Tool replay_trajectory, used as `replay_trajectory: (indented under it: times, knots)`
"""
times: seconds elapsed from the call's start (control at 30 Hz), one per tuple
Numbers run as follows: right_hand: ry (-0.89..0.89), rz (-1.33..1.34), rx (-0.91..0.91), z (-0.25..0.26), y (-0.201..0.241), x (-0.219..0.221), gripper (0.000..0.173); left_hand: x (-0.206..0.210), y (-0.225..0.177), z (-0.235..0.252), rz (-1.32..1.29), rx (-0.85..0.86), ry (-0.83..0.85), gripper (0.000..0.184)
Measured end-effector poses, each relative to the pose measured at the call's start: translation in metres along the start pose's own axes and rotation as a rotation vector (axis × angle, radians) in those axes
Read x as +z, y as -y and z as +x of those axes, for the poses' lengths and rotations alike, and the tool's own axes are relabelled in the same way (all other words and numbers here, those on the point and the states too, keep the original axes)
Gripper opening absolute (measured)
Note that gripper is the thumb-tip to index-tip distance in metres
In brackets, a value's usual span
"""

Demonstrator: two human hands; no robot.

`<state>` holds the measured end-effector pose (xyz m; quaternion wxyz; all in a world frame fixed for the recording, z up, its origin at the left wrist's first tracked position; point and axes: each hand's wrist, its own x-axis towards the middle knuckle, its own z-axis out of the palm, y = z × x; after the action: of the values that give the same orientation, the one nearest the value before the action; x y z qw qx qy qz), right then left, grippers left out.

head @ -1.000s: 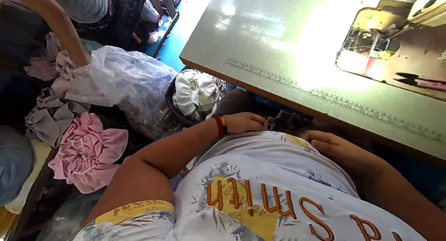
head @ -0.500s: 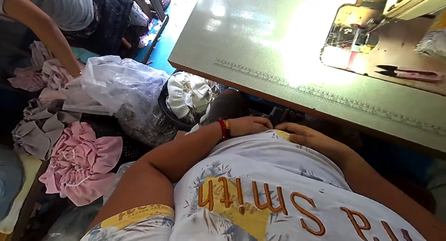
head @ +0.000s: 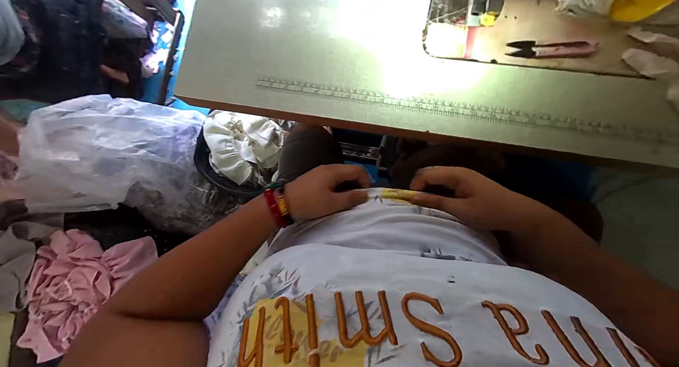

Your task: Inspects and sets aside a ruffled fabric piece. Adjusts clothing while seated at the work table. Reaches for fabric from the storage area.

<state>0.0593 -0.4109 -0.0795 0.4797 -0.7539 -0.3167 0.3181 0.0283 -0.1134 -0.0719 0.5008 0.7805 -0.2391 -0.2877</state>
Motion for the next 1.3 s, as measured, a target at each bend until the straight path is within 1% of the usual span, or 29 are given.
replay_trajectory:
  times: [0.03,0.07,0.1,0.17,0.2,0.27,0.3,0.33,0.37,0.4,0.47,0.57,0.67,0.8,0.9,0.97,1.03,1.07,1.13,1.2,1.23,1.3]
  knots:
    - [0.0,-0.056,-0.062,-0.01,0.006,-0.002,0.022,-0.002,-0.003,-0.008,0.051,0.063,-0.011,0.011]
    - [0.02,-0.083,-0.125,-0.021,0.012,-0.003,0.026,-0.004,-0.007,-0.016,0.076,0.112,-0.005,0.012]
    - [0.048,-0.088,-0.181,-0.03,0.017,-0.004,0.028,-0.005,-0.011,-0.023,0.073,0.135,0.01,0.015]
    - [0.068,-0.058,-0.241,-0.043,0.02,-0.005,0.028,-0.007,-0.017,-0.034,0.059,0.125,0.0,0.021]
    - [0.033,-0.034,-0.243,-0.044,0.019,-0.005,0.029,-0.006,-0.018,-0.036,0.099,0.108,-0.047,0.023]
    - [-0.114,-0.025,-0.174,-0.04,0.012,-0.002,0.03,0.002,-0.017,-0.032,0.275,0.076,-0.181,0.02]
    - [-0.167,-0.04,-0.124,-0.035,0.009,0.001,0.031,0.006,-0.016,-0.029,0.345,0.076,-0.207,0.026]
    - [-0.162,-0.053,-0.081,-0.029,0.006,0.004,0.04,0.009,-0.015,-0.026,0.366,0.082,-0.187,0.034]
    - [-0.128,-0.062,-0.055,-0.025,0.005,0.009,0.049,0.011,-0.014,-0.025,0.354,0.106,-0.156,0.039]
    - [-0.101,-0.069,-0.043,-0.024,0.004,0.015,0.052,0.012,-0.012,-0.025,0.331,0.139,-0.123,0.04]
    - [-0.088,-0.091,-0.099,-0.029,0.004,0.022,0.05,0.013,-0.009,-0.031,0.281,0.198,-0.067,0.039]
    - [-0.095,-0.14,-0.209,-0.037,0.007,0.028,0.05,0.015,-0.009,-0.041,0.202,0.235,0.002,0.04]
    - [-0.096,-0.198,-0.222,-0.04,0.012,0.03,0.048,0.015,-0.013,-0.045,0.183,0.211,0.04,0.042]
    - [-0.111,-0.216,-0.204,-0.044,0.015,0.033,0.049,0.016,-0.016,-0.051,0.163,0.16,0.047,0.042]
    - [-0.149,-0.198,-0.214,-0.048,0.016,0.033,0.047,0.015,-0.016,-0.058,0.131,0.127,0.016,0.041]
    - [-0.155,-0.194,-0.186,-0.049,0.015,0.029,0.044,0.012,-0.014,-0.064,0.144,0.103,-0.056,0.038]
    - [-0.124,-0.189,-0.124,-0.041,0.009,0.021,0.044,0.006,-0.009,-0.059,0.209,0.092,-0.137,0.033]
    - [-0.112,-0.143,-0.1,-0.031,0.003,0.017,0.042,0.005,-0.004,-0.05,0.2,0.093,-0.149,0.029]
    - [-0.045,0.026,-0.093,-0.002,-0.008,0.015,0.029,0.009,0.007,-0.021,0.037,0.12,-0.128,0.021]
    - [0.072,0.194,-0.051,0.025,-0.012,0.017,0.015,0.014,0.011,0.008,-0.17,0.089,-0.036,0.019]
    - [0.12,0.25,-0.02,0.031,-0.014,0.016,0.014,0.015,0.013,0.015,-0.243,0.06,0.008,0.019]
    - [0.207,0.28,0.002,0.024,-0.029,0.007,0.018,0.007,0.02,0.009,-0.372,-0.001,0.106,0.022]
